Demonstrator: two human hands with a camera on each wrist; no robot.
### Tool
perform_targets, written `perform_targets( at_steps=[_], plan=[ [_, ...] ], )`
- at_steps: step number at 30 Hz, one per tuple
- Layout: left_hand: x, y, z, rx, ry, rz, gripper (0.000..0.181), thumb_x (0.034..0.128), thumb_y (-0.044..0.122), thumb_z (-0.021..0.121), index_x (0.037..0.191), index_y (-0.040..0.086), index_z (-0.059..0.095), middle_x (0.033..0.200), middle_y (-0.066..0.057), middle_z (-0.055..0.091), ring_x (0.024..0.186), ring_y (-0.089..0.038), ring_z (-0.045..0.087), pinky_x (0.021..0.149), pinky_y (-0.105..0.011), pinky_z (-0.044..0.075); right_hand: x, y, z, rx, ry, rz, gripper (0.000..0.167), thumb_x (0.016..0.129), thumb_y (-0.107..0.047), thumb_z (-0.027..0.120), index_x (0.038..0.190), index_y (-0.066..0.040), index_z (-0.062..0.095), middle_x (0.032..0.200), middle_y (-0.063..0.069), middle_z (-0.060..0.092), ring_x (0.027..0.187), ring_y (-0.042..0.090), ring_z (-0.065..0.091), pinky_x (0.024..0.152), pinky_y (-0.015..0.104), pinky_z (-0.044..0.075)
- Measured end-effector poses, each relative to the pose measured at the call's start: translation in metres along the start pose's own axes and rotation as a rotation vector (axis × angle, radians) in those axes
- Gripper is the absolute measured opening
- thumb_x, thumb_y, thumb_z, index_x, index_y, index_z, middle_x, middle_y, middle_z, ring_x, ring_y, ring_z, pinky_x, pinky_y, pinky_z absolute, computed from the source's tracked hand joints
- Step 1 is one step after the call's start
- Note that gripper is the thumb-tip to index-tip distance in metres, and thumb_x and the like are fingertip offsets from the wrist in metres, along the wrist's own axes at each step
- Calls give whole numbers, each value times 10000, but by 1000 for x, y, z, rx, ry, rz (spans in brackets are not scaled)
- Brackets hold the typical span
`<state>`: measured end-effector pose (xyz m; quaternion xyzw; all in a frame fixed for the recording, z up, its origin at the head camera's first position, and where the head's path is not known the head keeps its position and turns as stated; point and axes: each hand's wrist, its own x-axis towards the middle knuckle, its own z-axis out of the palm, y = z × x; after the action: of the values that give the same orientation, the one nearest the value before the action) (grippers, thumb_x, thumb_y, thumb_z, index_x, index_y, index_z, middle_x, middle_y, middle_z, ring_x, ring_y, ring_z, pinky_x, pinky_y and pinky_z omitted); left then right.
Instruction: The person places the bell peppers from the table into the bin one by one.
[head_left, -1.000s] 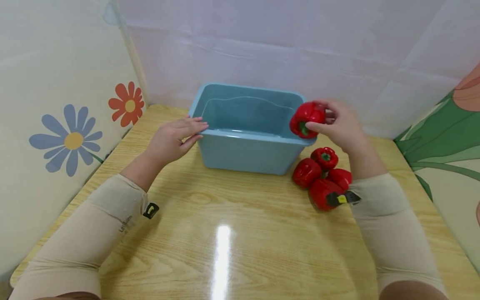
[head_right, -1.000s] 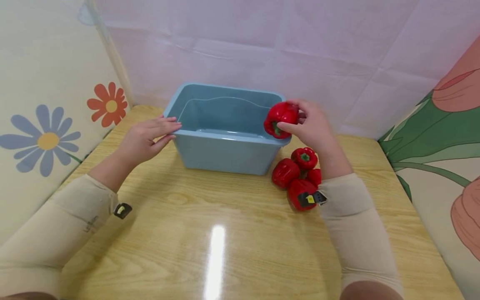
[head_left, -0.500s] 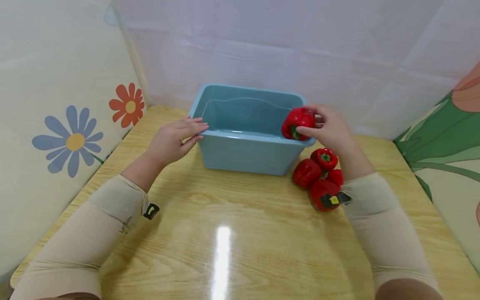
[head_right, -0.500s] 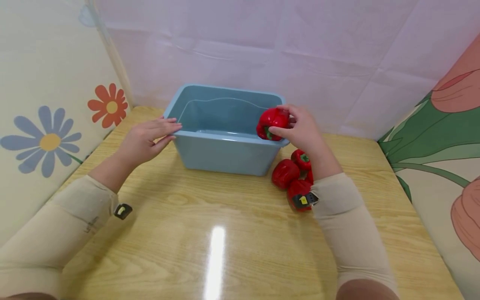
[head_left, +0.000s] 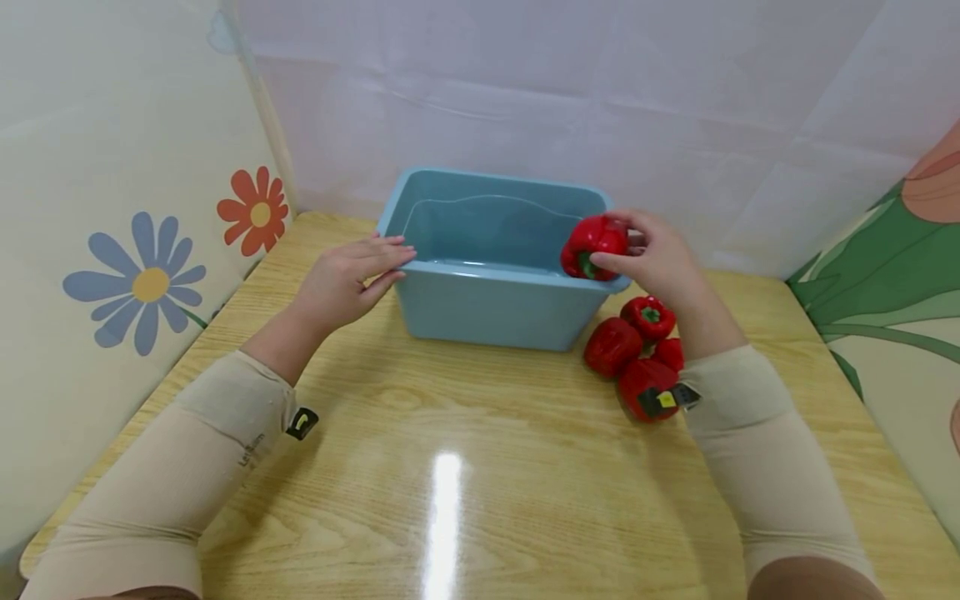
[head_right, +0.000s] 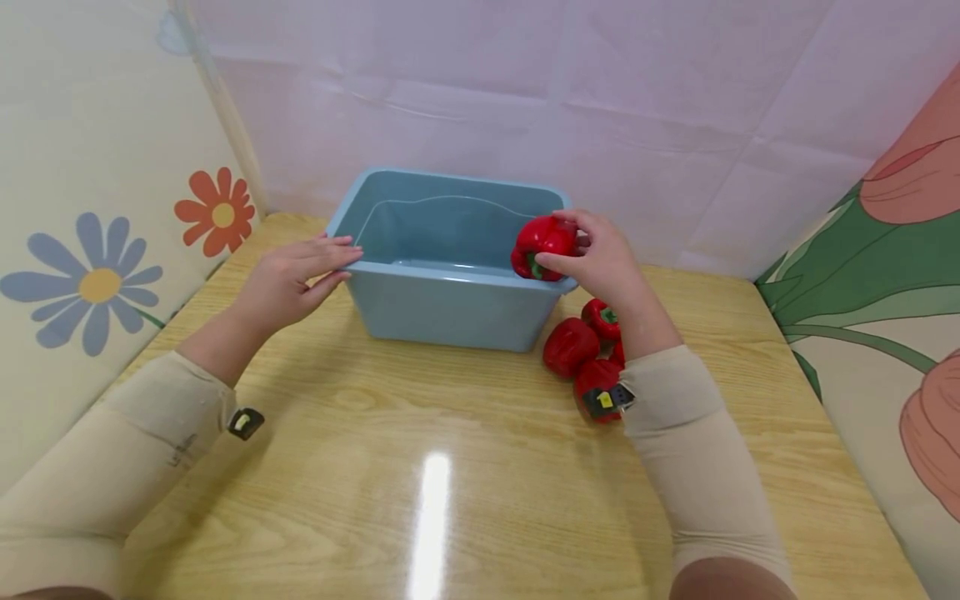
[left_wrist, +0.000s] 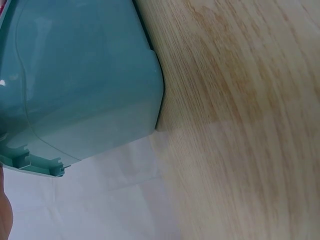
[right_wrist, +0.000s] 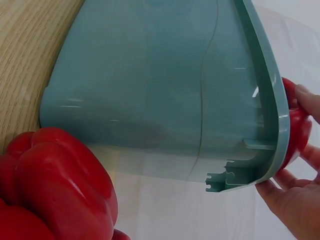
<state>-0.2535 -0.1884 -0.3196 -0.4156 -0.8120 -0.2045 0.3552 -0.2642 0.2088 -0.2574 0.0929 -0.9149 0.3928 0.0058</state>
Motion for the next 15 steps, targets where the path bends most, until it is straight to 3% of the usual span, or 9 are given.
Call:
perform_targets(
  at_steps=[15],
  plan=[
    [-1,-1,2,-11,20,11,426,723,29,753,1136,61,655,1116,-114,645,1075,-248,591,992,-420,412,0,1,-1,-4,-22,7,709,766,-465,686,1377,-262,389,1347,37,414,1170,277,427,863,462,497]
  ],
)
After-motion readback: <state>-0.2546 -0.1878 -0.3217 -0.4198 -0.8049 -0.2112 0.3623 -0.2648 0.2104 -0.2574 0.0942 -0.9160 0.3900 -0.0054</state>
